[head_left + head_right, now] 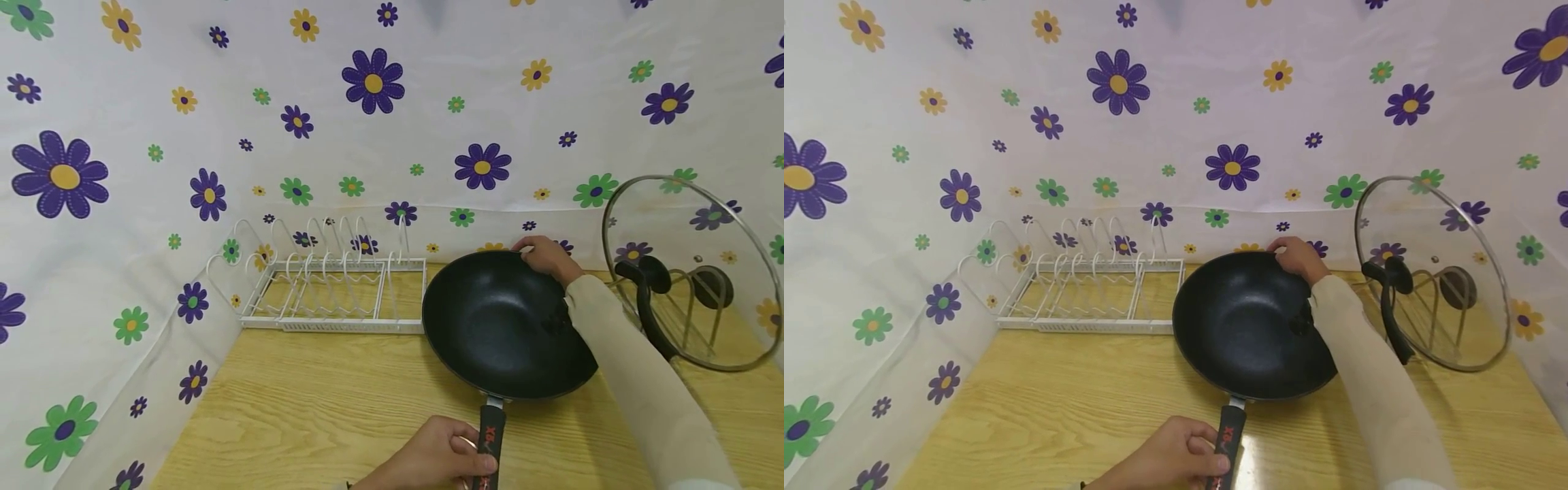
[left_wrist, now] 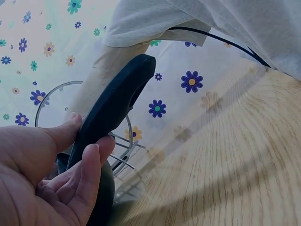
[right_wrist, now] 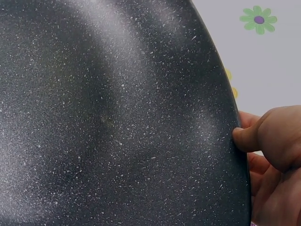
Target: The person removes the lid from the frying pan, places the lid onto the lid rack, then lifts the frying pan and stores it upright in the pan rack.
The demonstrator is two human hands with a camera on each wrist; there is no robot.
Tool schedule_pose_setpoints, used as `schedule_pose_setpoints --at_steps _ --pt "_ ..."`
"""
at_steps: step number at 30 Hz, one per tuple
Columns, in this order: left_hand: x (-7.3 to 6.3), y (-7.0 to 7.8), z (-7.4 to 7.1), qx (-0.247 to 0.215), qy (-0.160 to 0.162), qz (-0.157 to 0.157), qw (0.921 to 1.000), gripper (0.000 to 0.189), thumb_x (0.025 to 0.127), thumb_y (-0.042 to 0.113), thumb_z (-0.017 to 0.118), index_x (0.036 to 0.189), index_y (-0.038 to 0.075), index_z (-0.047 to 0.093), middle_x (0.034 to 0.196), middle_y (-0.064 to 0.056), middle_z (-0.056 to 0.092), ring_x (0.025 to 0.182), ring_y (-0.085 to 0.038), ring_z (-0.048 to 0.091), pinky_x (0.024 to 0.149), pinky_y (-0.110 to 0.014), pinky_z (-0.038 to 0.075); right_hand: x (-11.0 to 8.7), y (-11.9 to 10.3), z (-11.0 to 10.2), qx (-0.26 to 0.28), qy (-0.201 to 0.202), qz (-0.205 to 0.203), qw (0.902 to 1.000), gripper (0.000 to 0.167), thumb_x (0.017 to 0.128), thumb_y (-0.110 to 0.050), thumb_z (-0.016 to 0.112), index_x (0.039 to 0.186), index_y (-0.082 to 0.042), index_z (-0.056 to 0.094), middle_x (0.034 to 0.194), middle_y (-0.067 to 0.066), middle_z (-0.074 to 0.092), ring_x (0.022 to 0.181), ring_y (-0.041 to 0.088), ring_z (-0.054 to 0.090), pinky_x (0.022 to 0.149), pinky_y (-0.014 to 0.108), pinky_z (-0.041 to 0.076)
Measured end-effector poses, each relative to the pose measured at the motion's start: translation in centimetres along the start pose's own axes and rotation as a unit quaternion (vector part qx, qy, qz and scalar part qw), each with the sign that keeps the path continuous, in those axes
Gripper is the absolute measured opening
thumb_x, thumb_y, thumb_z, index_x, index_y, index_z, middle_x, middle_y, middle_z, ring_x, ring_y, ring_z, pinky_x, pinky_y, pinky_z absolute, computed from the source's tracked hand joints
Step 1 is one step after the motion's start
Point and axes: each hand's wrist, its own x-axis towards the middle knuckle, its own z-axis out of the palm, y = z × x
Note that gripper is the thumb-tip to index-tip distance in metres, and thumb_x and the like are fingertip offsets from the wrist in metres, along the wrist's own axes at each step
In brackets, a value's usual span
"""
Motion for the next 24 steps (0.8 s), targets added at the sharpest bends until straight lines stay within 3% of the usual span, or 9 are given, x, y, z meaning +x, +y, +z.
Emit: schedule_pose_setpoints --at_steps 14,24 --pt "1.0 -0.3 1.6 -0.056 0.006 0.001 0.9984 0.014 0.091 0.011 0.079 0.099 0.003 0.072 0.075 -0.002 0.071 0.055 -0.006 0.060 0.049 -0.018 0.050 1.0 -0.7 0.2 -0.062 0.025 -0.020 0.9976 0.034 0.103 -0.006 0.042 0.131 -0.001 0.062 0.135 0.027 0.057 0.121 0.043 0.054 0.107 0.058 0.041" --pt "1.0 -0.3 1.7 -0.044 0.007 -0.011 0.9989 0.015 0.094 0.016 0.076 0.100 0.004 0.070 0.080 -0.006 0.075 0.058 -0.008 0.062 0.051 -0.019 0.050 0.9 -0.9 0.2 -0.060 0.030 -0.030 0.9973 0.034 0.103 -0.009 0.047 0.131 0.001 0.062 0.134 0.027 0.059 0.122 0.043 0.056 0.106 0.057 0.043"
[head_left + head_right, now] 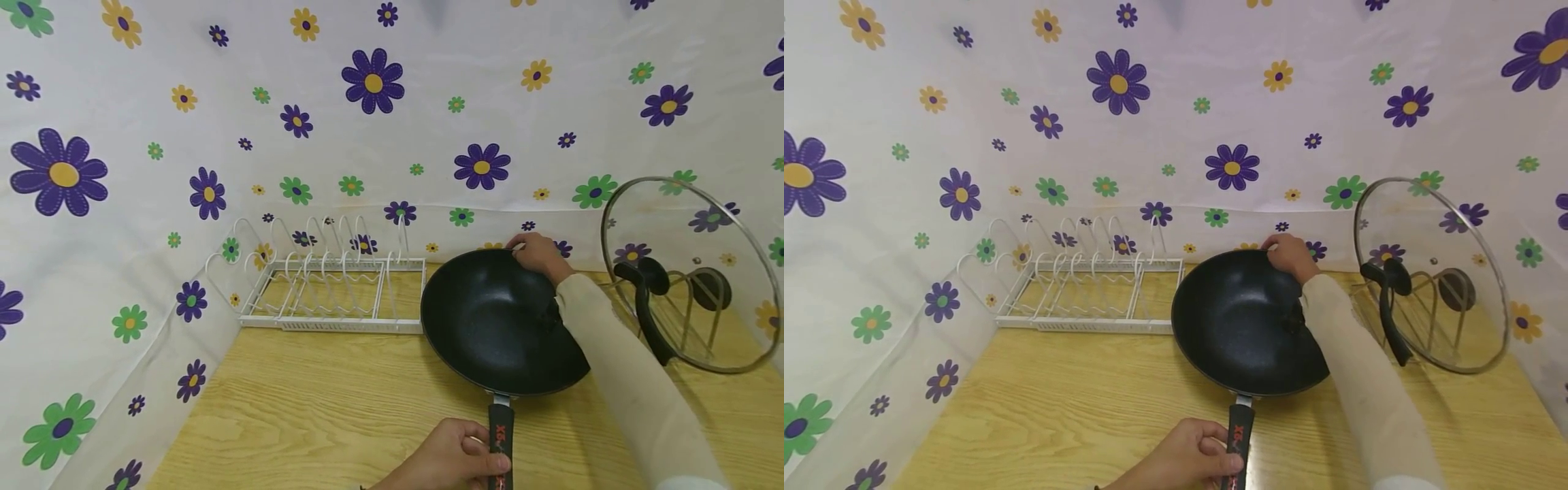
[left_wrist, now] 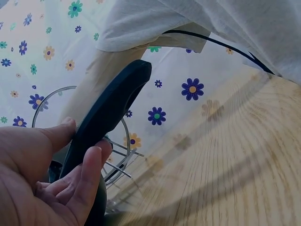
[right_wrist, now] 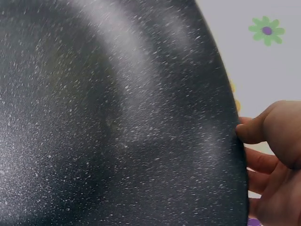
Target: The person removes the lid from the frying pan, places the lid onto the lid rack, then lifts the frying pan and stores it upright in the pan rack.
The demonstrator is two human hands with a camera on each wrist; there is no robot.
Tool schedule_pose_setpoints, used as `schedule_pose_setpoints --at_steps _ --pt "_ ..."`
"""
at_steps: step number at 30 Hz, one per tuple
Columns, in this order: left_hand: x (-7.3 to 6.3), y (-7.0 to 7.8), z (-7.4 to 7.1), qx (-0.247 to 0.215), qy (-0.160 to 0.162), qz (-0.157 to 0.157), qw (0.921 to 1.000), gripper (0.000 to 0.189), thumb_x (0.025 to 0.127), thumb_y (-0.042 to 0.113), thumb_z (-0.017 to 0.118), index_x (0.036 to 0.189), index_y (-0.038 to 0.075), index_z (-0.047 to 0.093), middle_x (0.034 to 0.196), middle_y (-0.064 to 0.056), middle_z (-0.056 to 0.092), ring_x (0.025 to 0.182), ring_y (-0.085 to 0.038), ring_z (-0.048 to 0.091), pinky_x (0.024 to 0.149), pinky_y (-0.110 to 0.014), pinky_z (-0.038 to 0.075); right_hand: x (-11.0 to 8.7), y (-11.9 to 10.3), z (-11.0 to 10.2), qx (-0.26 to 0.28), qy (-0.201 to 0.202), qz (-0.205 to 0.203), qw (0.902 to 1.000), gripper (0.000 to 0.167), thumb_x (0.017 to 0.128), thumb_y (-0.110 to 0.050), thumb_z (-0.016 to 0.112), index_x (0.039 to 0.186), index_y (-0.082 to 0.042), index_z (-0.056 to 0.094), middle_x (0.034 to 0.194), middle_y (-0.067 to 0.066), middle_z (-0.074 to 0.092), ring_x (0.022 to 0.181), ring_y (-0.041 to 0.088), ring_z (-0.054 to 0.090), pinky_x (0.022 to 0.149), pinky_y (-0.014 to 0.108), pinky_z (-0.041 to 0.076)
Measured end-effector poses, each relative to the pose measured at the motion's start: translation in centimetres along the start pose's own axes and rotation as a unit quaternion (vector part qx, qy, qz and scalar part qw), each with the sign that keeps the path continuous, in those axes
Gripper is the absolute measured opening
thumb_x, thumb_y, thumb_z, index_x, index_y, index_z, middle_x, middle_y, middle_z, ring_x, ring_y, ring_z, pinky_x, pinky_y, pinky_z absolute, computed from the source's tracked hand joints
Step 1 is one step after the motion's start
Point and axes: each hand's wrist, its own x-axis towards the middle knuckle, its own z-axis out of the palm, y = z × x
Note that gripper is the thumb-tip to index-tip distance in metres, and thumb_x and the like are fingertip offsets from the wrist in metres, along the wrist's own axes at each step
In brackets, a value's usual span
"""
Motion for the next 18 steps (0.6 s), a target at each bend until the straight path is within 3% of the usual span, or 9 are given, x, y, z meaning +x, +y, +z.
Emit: schedule_pose_setpoints --at_steps 8,18 --pt "0.5 0.7 -0.8 0.038 -0.016 0.015 0.9990 0.024 0.101 0.026 0.067 0.110 0.004 0.070 0.088 -0.016 0.077 0.063 -0.012 0.069 0.058 -0.025 0.057 -2.2 -1.1 -1.7 0.049 0.028 0.018 0.9982 0.037 0.101 -0.015 0.053 0.131 0.005 0.062 0.134 0.029 0.060 0.124 0.043 0.056 0.105 0.055 0.044" --pt "1.3 1.0 -0.9 0.067 -0.003 0.033 0.9972 0.049 0.104 0.031 0.059 0.136 -0.005 0.053 0.110 -0.009 0.072 0.089 -0.022 0.071 0.076 -0.039 0.060 -6.8 -3.3 -3.6 0.113 0.043 0.024 0.9923 0.045 0.105 -0.020 0.052 0.144 0.003 0.050 0.145 0.029 0.051 0.133 0.045 0.049 0.108 0.058 0.044"
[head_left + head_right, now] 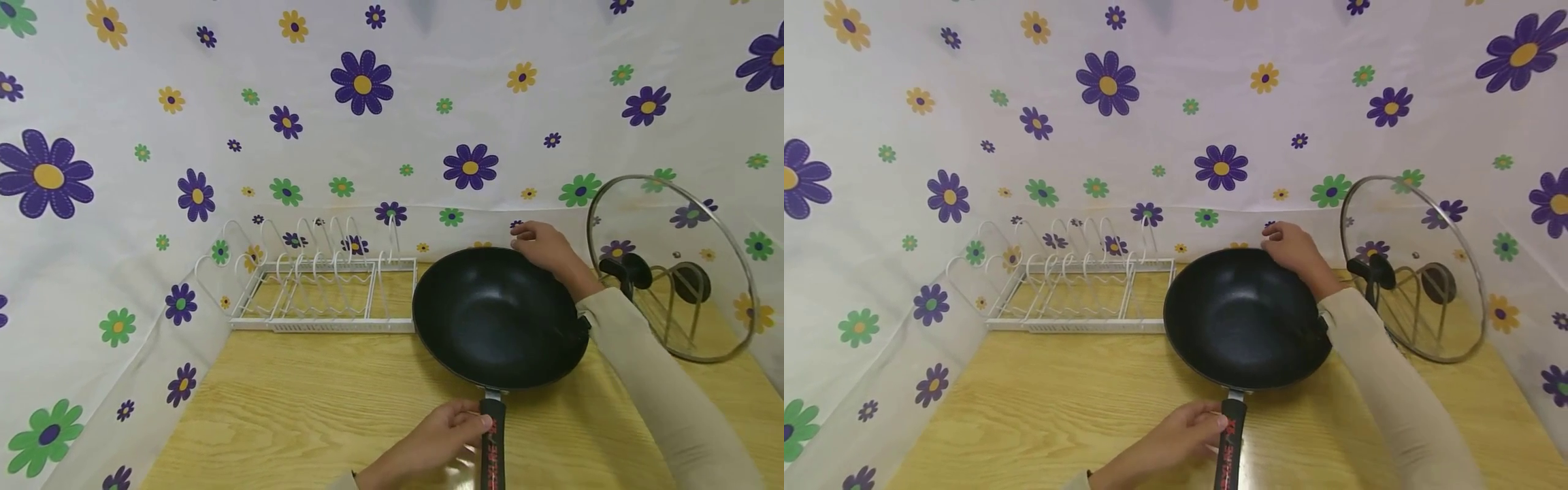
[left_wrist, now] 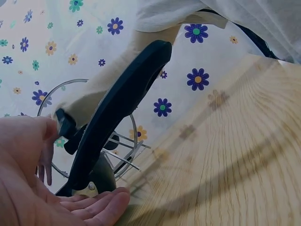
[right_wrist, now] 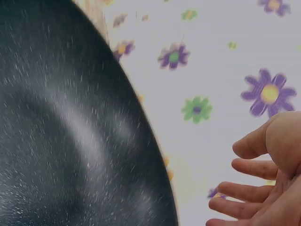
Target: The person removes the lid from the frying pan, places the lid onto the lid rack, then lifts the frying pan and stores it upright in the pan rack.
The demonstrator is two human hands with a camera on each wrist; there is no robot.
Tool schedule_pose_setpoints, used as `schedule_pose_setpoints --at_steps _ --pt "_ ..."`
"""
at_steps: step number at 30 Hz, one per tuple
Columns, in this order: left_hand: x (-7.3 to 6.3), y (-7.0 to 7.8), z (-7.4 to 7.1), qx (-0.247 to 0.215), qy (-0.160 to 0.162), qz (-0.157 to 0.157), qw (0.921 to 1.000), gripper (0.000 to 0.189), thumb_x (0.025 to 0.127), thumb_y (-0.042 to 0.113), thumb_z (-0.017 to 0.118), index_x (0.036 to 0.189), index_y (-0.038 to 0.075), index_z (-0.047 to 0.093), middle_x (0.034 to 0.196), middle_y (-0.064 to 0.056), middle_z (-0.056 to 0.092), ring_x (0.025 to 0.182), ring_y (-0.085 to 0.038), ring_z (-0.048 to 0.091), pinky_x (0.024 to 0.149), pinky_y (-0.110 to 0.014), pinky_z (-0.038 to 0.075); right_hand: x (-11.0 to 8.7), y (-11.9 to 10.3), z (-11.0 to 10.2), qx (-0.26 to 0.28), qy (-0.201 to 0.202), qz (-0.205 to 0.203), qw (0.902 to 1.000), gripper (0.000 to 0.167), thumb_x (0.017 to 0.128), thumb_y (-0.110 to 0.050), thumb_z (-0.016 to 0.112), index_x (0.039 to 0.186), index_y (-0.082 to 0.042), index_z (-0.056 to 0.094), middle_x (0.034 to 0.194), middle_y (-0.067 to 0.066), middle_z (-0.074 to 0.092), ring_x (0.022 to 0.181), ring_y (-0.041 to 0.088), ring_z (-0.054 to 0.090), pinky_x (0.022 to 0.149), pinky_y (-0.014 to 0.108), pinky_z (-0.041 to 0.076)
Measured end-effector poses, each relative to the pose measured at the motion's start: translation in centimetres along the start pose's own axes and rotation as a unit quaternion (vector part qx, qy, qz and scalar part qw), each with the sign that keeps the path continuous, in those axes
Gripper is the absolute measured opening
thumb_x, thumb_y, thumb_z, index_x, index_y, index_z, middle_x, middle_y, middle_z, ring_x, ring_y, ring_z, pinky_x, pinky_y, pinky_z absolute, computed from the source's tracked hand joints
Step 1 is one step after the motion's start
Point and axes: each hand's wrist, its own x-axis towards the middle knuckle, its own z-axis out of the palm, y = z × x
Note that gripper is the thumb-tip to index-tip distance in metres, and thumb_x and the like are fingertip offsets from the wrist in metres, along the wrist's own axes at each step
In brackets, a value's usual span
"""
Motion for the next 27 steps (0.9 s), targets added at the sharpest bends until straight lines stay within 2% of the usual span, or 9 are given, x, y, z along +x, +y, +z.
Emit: schedule_pose_setpoints --at_steps 3,7,11,13,16,18,21,24,27 --pt "0.4 0.0 0.3 -0.016 0.003 -0.003 0.9999 0.051 0.104 0.030 0.058 0.138 -0.007 0.049 0.110 -0.010 0.071 0.093 -0.026 0.072 0.080 -0.044 0.061 -2.3 -0.7 -0.6 0.011 -0.006 -0.021 0.9997 0.047 0.106 -0.022 0.053 0.145 0.003 0.048 0.147 0.030 0.049 0.135 0.046 0.047 0.109 0.059 0.042" --pt "1.0 0.1 0.7 -0.054 0.001 -0.006 0.9985 0.049 0.104 0.027 0.059 0.137 -0.007 0.047 0.106 -0.009 0.069 0.088 -0.021 0.070 0.080 -0.043 0.061 -5.3 -1.2 -0.9 0.036 -0.017 -0.048 0.9981 0.049 0.106 -0.024 0.054 0.147 0.002 0.045 0.147 0.029 0.049 0.136 0.045 0.047 0.110 0.059 0.041" --pt "1.4 0.3 1.1 -0.078 -0.015 -0.009 0.9968 0.043 0.104 0.027 0.058 0.131 -0.005 0.052 0.098 -0.004 0.066 0.080 -0.013 0.066 0.073 -0.035 0.060 -8.1 -1.1 -0.9 0.077 -0.027 -0.072 0.9941 0.050 0.107 -0.024 0.055 0.148 0.002 0.043 0.146 0.028 0.050 0.135 0.044 0.049 0.109 0.059 0.043" --pt "1.6 0.4 1.3 -0.088 -0.022 -0.011 0.9958 0.042 0.104 0.030 0.058 0.127 -0.004 0.054 0.101 -0.005 0.068 0.082 -0.015 0.068 0.070 -0.031 0.058 -9.4 -0.9 -0.8 0.100 -0.034 -0.082 0.9910 0.050 0.108 -0.024 0.054 0.149 0.002 0.043 0.146 0.027 0.050 0.134 0.043 0.051 0.109 0.057 0.044" --pt "1.9 0.4 1.5 -0.106 -0.027 -0.021 0.9938 0.043 0.104 0.034 0.059 0.125 -0.003 0.055 0.111 -0.010 0.070 0.092 -0.023 0.073 0.072 -0.032 0.058 -11.2 -0.6 -0.7 0.127 -0.042 -0.097 0.9862 0.050 0.108 -0.025 0.055 0.148 0.002 0.044 0.146 0.024 0.051 0.131 0.040 0.055 0.105 0.047 0.050" --pt "2.0 0.4 1.7 -0.119 -0.032 -0.026 0.9920 0.046 0.104 0.036 0.058 0.129 -0.003 0.053 0.119 -0.016 0.070 0.101 -0.030 0.073 0.079 -0.037 0.060 -12.3 -0.4 -0.6 0.132 -0.045 -0.109 0.9843 0.049 0.108 -0.026 0.055 0.148 0.001 0.045 0.146 0.022 0.052 0.131 0.038 0.055 0.102 0.035 0.052" --pt "2.4 0.4 1.8 -0.151 -0.051 -0.036 0.9866 0.051 0.104 0.037 0.058 0.133 -0.004 0.050 0.124 -0.022 0.068 0.107 -0.033 0.072 0.088 -0.044 0.060 -13.9 0.0 -0.4 0.139 -0.044 -0.124 0.9815 0.046 0.107 -0.025 0.056 0.146 0.000 0.047 0.146 0.021 0.054 0.131 0.038 0.055 0.094 0.020 0.051" --pt "2.9 0.4 2.1 -0.192 -0.074 -0.045 0.9775 0.051 0.104 0.037 0.059 0.134 -0.003 0.048 0.123 -0.023 0.068 0.099 -0.028 0.074 0.089 -0.043 0.059 -15.2 0.4 -0.2 0.148 -0.045 -0.140 0.9780 0.044 0.108 -0.021 0.055 0.145 0.000 0.048 0.145 0.021 0.054 0.131 0.039 0.055 0.092 0.015 0.049" --pt "3.3 0.4 2.7 -0.223 -0.075 -0.050 0.9706 0.050 0.104 0.036 0.060 0.132 -0.003 0.046 0.115 -0.017 0.071 0.086 -0.018 0.074 0.080 -0.034 0.061 -16.5 0.8 -0.1 0.160 -0.047 -0.145 0.9752 0.042 0.108 -0.018 0.054 0.145 0.000 0.048 0.143 0.021 0.056 0.129 0.032 0.057 0.093 0.016 0.049"
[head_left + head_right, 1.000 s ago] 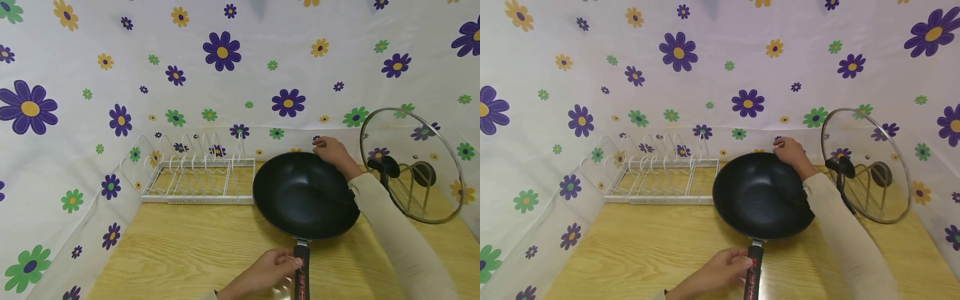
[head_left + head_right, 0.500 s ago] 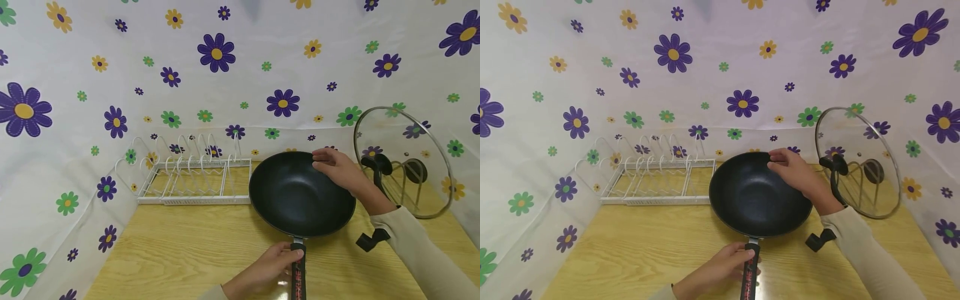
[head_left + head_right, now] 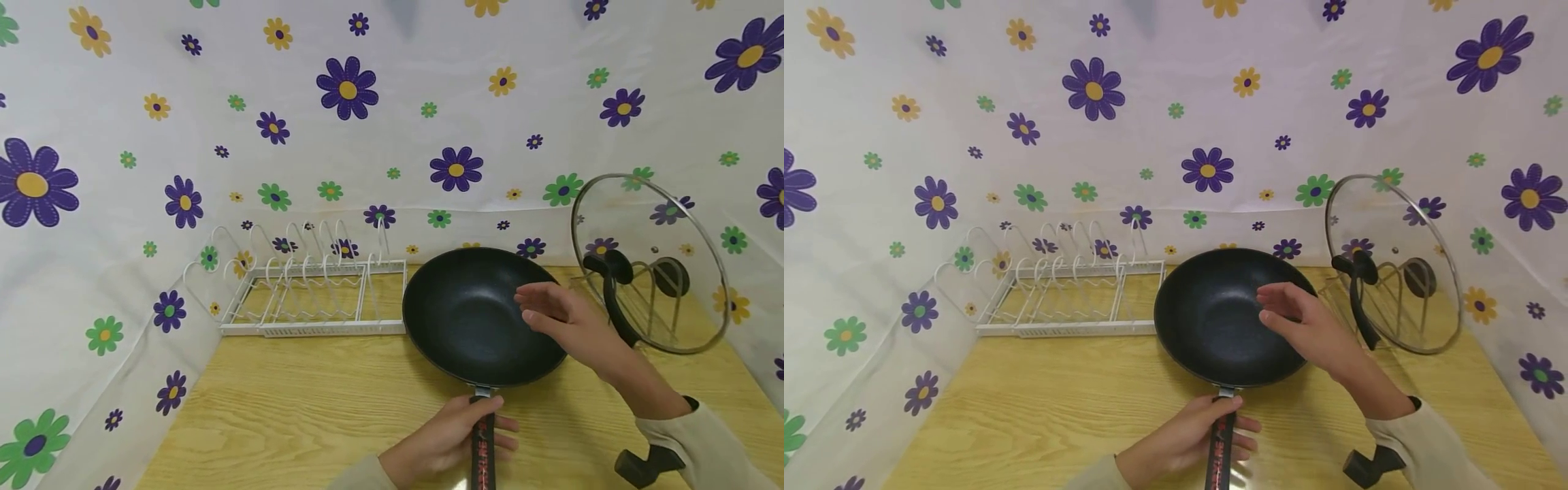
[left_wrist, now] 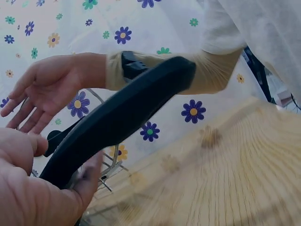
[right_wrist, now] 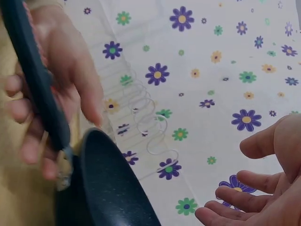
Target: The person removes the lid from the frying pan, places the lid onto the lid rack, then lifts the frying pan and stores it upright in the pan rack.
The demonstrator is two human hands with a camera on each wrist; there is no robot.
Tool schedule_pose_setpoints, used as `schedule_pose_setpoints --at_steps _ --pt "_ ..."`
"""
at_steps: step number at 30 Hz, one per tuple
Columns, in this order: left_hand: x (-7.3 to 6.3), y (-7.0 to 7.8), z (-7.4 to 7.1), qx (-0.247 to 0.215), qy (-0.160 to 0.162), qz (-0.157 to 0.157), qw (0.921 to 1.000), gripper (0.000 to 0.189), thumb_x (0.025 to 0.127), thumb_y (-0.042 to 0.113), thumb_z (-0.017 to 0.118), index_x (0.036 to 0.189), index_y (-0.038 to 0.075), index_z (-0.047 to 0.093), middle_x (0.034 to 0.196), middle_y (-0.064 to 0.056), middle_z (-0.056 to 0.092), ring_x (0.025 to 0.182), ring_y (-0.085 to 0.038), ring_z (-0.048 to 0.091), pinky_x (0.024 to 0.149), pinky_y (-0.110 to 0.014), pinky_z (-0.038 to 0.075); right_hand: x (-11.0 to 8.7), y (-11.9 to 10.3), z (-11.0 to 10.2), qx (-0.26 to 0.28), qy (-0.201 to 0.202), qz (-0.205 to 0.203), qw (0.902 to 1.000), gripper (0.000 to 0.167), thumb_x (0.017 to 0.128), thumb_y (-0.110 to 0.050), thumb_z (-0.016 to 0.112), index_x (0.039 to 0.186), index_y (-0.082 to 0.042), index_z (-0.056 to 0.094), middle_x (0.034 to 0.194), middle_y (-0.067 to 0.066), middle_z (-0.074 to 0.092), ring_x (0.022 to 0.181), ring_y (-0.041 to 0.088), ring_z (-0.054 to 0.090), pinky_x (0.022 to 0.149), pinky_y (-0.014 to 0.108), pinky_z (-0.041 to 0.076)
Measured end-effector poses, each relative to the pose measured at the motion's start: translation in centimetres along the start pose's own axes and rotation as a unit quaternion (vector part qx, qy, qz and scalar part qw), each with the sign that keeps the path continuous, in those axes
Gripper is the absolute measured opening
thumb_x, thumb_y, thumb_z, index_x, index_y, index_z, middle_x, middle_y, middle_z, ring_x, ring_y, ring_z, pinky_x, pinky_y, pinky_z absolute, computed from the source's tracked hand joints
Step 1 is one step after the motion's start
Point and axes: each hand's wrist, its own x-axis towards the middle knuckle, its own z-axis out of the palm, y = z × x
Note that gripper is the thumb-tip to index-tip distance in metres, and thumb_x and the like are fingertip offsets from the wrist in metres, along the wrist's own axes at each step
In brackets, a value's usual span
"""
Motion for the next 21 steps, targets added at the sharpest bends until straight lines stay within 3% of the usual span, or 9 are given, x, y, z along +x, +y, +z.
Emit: schedule_pose_setpoints --at_steps 4,7,13,21 --pt "0.3 -0.3 0.5 -0.014 0.025 0.010 0.9995 0.038 0.106 0.028 0.058 0.129 0.000 0.047 0.096 -0.007 0.069 0.071 -0.010 0.070 0.067 -0.022 0.059 -1.6 0.5 0.4 0.023 -0.001 0.000 0.9997 0.040 0.107 -0.017 0.055 0.142 0.002 0.049 0.141 0.021 0.057 0.122 0.006 0.060 0.093 0.016 0.050" --pt "0.4 -0.4 0.7 -0.015 0.043 0.017 0.9988 0.020 0.107 0.022 0.054 0.119 0.007 0.048 0.084 -0.001 0.060 0.067 -0.007 0.066 0.064 -0.018 0.057 -2.5 1.2 0.8 0.055 -0.005 0.001 0.9985 0.041 0.107 -0.015 0.055 0.142 0.004 0.048 0.140 0.024 0.055 0.118 -0.005 0.058 0.093 0.017 0.051" --pt "0.4 -0.7 0.7 -0.003 0.047 0.029 0.9985 0.009 0.109 0.017 0.050 0.108 0.009 0.046 0.079 0.003 0.054 0.067 -0.007 0.064 0.063 -0.018 0.056 -4.0 2.9 1.8 0.109 -0.020 0.053 0.9924 0.043 0.107 -0.017 0.055 0.143 0.005 0.045 0.140 0.026 0.053 0.117 0.000 0.060 0.091 0.023 0.055" --pt "0.6 -0.7 0.8 0.013 0.056 0.037 0.9977 0.008 0.108 0.017 0.052 0.108 0.010 0.047 0.078 0.003 0.054 0.066 -0.007 0.064 0.062 -0.018 0.056 -5.9 4.5 3.2 0.153 -0.053 0.132 0.9781 0.048 0.107 -0.022 0.056 0.142 0.008 0.045 0.137 0.024 0.054 0.112 0.011 0.063 0.092 0.037 0.057"
